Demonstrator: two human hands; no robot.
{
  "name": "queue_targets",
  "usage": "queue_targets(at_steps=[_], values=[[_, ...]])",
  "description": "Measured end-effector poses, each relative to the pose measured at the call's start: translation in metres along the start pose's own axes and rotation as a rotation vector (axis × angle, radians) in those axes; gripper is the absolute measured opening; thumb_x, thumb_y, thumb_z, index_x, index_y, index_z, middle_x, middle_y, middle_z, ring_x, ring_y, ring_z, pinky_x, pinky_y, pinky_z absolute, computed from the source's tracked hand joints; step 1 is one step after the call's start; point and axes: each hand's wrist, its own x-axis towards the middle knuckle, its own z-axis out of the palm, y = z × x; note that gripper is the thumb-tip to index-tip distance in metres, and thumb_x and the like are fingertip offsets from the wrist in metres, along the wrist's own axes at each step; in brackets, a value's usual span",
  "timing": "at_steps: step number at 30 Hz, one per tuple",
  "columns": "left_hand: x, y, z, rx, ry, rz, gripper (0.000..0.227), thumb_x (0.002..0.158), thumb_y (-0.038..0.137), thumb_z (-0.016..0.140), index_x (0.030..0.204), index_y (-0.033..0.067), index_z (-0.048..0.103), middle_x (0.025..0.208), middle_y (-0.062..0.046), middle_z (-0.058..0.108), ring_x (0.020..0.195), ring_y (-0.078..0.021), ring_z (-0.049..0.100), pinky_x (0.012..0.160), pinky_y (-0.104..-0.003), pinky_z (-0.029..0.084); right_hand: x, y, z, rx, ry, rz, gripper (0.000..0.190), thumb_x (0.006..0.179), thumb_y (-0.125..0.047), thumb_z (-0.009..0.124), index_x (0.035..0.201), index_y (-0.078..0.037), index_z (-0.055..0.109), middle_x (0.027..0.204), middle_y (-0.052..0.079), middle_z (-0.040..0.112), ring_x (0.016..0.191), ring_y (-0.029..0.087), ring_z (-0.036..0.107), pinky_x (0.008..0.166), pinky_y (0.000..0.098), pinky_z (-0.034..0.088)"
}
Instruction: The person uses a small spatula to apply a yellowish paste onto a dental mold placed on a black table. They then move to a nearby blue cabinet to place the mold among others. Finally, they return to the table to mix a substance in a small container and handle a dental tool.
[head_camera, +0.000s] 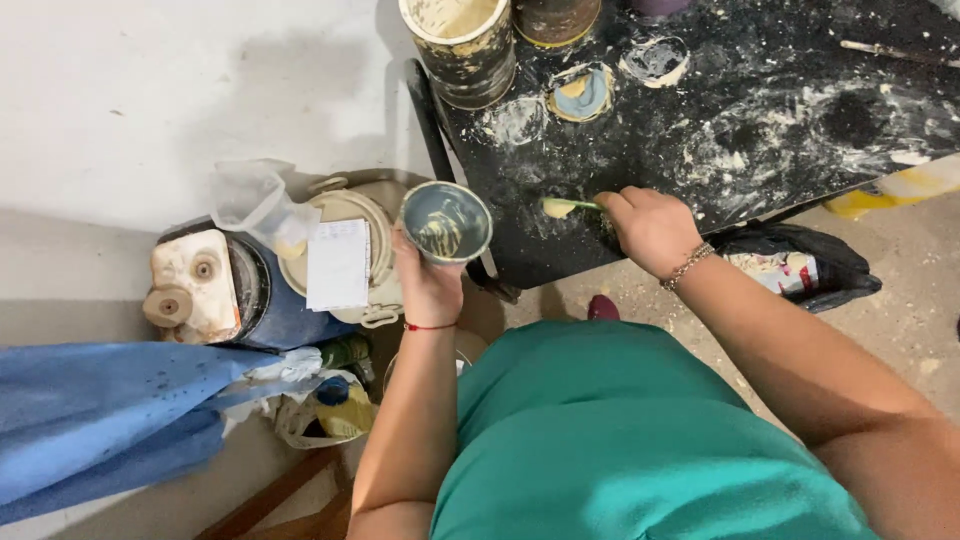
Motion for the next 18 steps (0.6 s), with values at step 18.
queue_targets(at_steps=[18], values=[[0.002,0.021,0.048,0.346,-0.457,-0.198,0.07,0.098,0.044,0.066,0.154,0.0101,0.04,0.138,-0.024,0.051,0.125,-0.0368,0.057,0.096,-0.054,0.058,0.061,-0.055,-0.14,0.129,0.324,-0.512,0.019,0.102,-0.018,0.067,0.119,-0.019,0.075,0.098,0.007,0.07,0.09,0.025,0.069,0.078,0.0356,0.053]])
